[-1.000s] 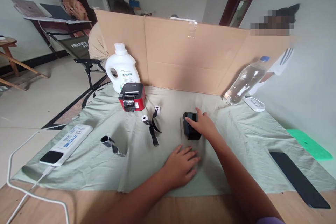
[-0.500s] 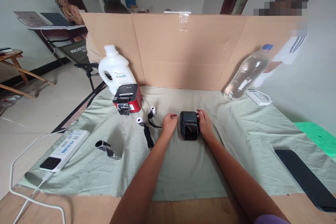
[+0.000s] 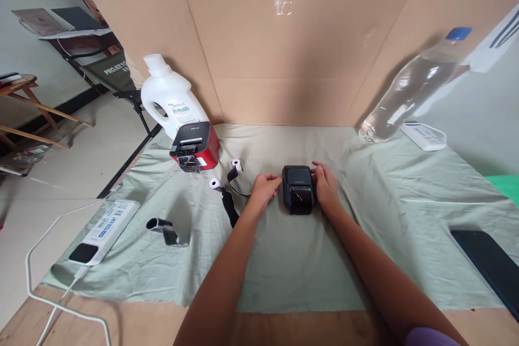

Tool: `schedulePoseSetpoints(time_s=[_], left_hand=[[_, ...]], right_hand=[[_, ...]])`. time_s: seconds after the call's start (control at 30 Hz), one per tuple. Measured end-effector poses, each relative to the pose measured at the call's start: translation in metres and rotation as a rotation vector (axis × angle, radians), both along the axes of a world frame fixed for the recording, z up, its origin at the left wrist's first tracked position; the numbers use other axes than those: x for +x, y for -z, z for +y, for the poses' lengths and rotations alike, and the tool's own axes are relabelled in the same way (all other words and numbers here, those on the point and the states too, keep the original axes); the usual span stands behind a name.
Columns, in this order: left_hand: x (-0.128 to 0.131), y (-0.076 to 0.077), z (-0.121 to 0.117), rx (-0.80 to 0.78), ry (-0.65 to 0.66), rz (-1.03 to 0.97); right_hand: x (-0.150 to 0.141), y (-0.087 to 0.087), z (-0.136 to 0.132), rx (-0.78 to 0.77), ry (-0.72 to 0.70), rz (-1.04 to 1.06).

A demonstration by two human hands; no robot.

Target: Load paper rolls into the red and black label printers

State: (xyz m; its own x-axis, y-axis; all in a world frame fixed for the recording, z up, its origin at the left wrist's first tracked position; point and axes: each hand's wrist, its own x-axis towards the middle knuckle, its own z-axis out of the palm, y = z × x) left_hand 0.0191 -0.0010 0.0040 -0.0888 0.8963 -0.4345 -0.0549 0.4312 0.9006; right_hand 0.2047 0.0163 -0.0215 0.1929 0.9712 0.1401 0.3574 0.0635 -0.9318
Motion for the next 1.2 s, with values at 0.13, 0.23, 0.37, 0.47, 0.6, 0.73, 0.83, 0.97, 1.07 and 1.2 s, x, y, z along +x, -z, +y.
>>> schedulePoseSetpoints(time_s=[0.13, 0.23, 0.37, 0.47, 0.6, 0.73, 0.83, 0.97, 1.07, 1.2], left_hand=[[0.002, 0.001, 0.001, 0.003, -0.014, 0.022], [0.004, 0.002, 0.002, -0.017, -0.023, 0.043], [0.004, 0.004, 0.003, -0.011, -0.025, 0.054], [0.004, 0.007, 0.002, -0.002, -0.018, 0.041], [0.006, 0.017, -0.005, 0.244, -0.034, 0.114], [0.014, 0.028, -0.013, 0.484, -0.136, 0.249], [0.016, 0.031, -0.015, 0.509, -0.121, 0.235], [0.016, 0.029, -0.015, 0.514, -0.098, 0.203], [0.016, 0.026, -0.013, 0.534, -0.057, 0.238], [0.017, 0.024, -0.011, 0.491, -0.046, 0.299]], right_hand=[[-0.002, -0.001, -0.001, 0.001, 0.024, -0.031], [-0.003, -0.001, -0.001, 0.001, 0.030, -0.043], [-0.003, 0.001, -0.001, 0.011, 0.024, -0.038], [-0.003, 0.002, -0.001, 0.037, 0.031, -0.027], [-0.003, 0.002, -0.002, 0.063, 0.040, 0.000], [-0.002, 0.002, -0.002, 0.060, 0.028, 0.020], [-0.001, 0.002, -0.002, 0.060, 0.032, 0.012], [-0.001, 0.001, -0.002, 0.067, 0.024, 0.001], [-0.002, 0.000, -0.002, 0.076, -0.011, -0.021], [-0.002, 0.000, -0.002, 0.093, -0.047, -0.060]])
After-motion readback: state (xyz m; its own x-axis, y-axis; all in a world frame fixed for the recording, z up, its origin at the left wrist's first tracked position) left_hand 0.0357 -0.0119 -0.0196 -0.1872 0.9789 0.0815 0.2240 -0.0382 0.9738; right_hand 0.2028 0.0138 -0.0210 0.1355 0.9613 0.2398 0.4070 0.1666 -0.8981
